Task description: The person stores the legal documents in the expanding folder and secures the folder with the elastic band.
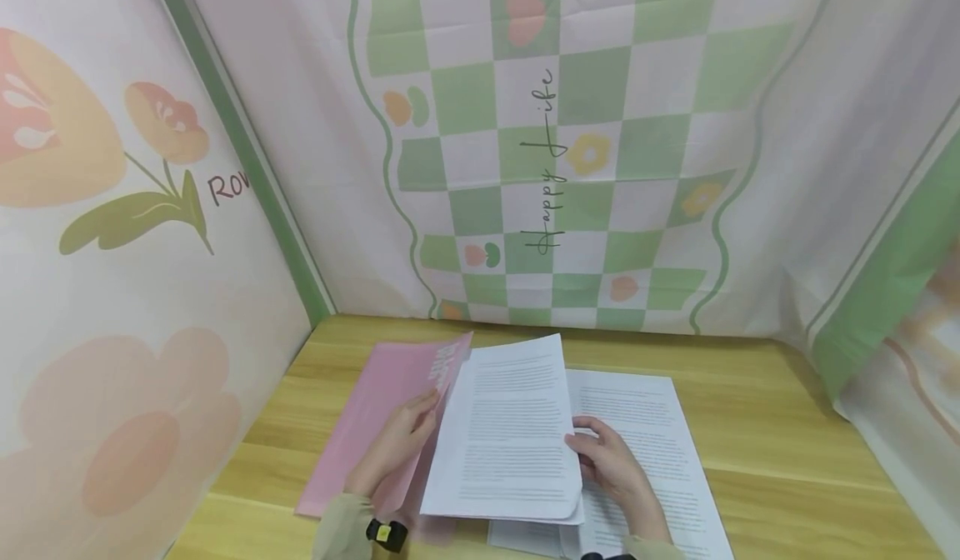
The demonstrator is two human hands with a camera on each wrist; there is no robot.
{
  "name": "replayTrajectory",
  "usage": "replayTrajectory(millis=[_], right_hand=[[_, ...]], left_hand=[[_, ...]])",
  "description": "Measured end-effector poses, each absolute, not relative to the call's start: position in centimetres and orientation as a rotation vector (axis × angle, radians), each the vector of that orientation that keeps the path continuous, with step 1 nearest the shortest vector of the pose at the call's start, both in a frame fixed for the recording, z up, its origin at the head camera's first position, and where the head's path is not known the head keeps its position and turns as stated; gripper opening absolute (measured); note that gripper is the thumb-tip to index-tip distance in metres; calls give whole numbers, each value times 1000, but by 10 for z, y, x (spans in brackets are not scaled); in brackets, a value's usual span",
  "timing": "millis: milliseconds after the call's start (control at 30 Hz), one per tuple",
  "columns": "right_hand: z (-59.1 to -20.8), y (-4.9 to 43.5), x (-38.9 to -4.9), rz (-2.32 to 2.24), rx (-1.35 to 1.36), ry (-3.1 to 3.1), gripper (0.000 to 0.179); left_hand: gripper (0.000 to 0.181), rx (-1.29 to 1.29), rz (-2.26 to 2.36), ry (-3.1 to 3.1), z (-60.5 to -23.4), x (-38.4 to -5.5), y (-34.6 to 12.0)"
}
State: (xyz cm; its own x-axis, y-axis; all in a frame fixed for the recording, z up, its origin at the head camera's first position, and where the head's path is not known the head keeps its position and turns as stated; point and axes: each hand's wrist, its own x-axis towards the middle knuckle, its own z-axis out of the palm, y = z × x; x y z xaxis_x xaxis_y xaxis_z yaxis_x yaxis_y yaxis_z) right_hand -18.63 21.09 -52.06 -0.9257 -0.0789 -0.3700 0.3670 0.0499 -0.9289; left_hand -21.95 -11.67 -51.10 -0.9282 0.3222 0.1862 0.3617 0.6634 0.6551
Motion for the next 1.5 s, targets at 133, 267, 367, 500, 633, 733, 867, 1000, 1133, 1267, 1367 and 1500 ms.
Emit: replayTrajectory(millis=[133,267,367,500,633,733,867,1000,1133,1267,1367,1500], right_hand=[[-521,206,-186,-1930,288,2035,59],[-521,200,-187,-1917,301,2062,57],[-520,195,-187,-1904,301,2088,56],[-521,189,-187,-1876,305,2134,53],[-521,185,-186,-1853,315,2155,51],[-520,183,-185,-1853,316,2149,50],[-520,182,-183,-1863,319,2138,50],[-520,183,-183,-1870,321,2125,50],[-518,183,-182,-1870,319,2121,49],[-515,183,-180,-1869,310,2123,50],[-513,182,-177,-1853,308,2143,51],[-510,179,-175,-1836,307,2165,49]], left_hand=[[42,-561,-1133,-2830,-511,-219,-117],[43,-544,-1146,-2840,-511,-218,-116],[43,-549,-1136,-2837,-511,-218,-116],[43,-567,-1113,-2833,-512,-219,-117],[43,-574,-1109,-2835,-512,-219,-117],[43,-566,-1113,-2837,-512,-219,-117],[43,-555,-1134,-2839,-512,-218,-117],[44,-548,-1133,-2852,-512,-218,-117],[44,-538,-1135,-2860,-511,-219,-116],[43,-538,-1144,-2853,-511,-219,-116],[43,-552,-1142,-2847,-510,-218,-117],[43,-562,-1150,-2833,-509,-218,-118]])
